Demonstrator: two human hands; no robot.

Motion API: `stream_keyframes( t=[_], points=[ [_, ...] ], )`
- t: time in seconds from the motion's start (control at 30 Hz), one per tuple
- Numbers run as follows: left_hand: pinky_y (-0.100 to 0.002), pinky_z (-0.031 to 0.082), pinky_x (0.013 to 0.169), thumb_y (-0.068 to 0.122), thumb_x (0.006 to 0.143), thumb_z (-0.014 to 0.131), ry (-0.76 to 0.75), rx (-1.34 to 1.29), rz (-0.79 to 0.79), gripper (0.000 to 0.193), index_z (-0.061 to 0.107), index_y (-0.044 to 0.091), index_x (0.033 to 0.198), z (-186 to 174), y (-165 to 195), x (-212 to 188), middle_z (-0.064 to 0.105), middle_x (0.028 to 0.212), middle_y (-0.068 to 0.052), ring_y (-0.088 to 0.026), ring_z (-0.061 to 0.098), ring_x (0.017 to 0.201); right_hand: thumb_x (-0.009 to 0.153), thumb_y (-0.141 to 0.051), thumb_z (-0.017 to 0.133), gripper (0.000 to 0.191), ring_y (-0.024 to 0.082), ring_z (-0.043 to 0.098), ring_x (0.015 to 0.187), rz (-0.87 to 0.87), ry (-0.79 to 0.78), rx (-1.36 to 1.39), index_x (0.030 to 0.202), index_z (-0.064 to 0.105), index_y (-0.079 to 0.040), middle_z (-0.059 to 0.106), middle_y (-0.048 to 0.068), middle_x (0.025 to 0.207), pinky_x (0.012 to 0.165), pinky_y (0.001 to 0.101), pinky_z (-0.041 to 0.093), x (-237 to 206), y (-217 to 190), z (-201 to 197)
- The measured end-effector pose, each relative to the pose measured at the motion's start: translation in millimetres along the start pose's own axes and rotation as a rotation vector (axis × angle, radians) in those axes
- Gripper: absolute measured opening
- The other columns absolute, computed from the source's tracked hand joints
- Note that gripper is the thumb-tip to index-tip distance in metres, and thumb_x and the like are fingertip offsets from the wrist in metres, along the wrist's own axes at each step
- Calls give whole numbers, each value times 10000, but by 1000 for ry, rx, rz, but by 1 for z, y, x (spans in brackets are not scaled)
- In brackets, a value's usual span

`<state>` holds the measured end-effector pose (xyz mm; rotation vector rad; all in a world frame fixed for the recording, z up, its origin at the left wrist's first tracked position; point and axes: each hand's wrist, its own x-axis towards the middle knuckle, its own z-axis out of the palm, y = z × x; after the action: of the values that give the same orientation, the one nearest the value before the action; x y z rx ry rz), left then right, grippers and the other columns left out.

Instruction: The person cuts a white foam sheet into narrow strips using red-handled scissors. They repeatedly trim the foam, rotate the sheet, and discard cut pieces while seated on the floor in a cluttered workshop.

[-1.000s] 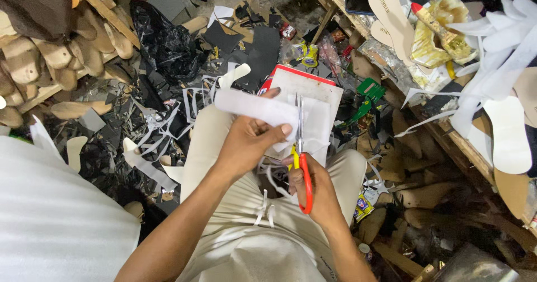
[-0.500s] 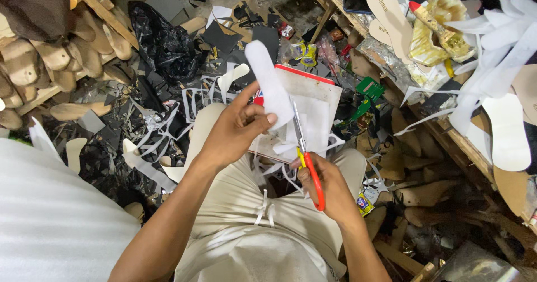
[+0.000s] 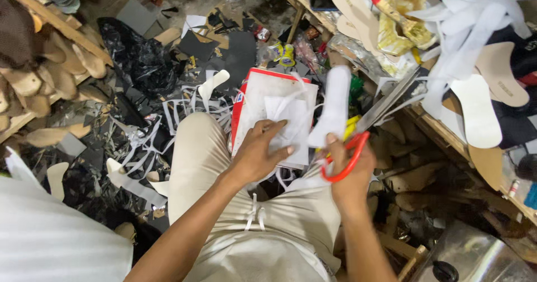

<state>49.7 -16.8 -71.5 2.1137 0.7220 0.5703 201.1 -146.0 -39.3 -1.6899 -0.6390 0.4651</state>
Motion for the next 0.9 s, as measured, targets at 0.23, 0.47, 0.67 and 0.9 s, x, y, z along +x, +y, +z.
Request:
stream_keyframes(
  t=[0.23, 0.47, 0.67, 0.9],
  points=[
    [-479, 456, 955, 219, 748, 828, -67, 164, -76, 696, 576, 91, 1384, 14, -1, -3, 493, 1349, -191, -425, 510, 1117, 1132, -262, 661, 283, 148, 549, 667, -180, 198, 534, 1074, 583, 3, 614, 69, 873, 608, 308, 464, 164, -28, -89],
    [-392, 526, 873, 113, 896, 728, 124, 10, -170, 235, 743, 99, 1130, 7, -12, 7, 615, 1187, -115, -303, 661, 980, 965, -149, 693, 125, 69, 552, 755, -26, -127, 84, 1060, 632, -96, 600, -41, 871, 665, 243, 439, 135, 28, -63],
    [-348, 578, 895, 74, 927, 688, 361, -185, -171, 266, 690, 55, 1192, 1, -18, 13, 580, 1291, -164, -285, 669, 1082, 855, -224, 869, 382, 168, 540, 706, -20, -330, -445, 959, 572, -7, 594, 104, 787, 630, 348, 473, 45, 70, 13],
    [-410, 518, 1032, 129, 992, 637, 466, -205, -155, 616, 378, 59, 1546, -17, -20, 3, 469, 1557, -231, -347, 588, 1295, 844, -92, 743, 303, 141, 664, 753, 93, -209, 228, 1050, 523, -60, 600, 12, 872, 620, 277, 520, 33, 58, 8]
  ],
)
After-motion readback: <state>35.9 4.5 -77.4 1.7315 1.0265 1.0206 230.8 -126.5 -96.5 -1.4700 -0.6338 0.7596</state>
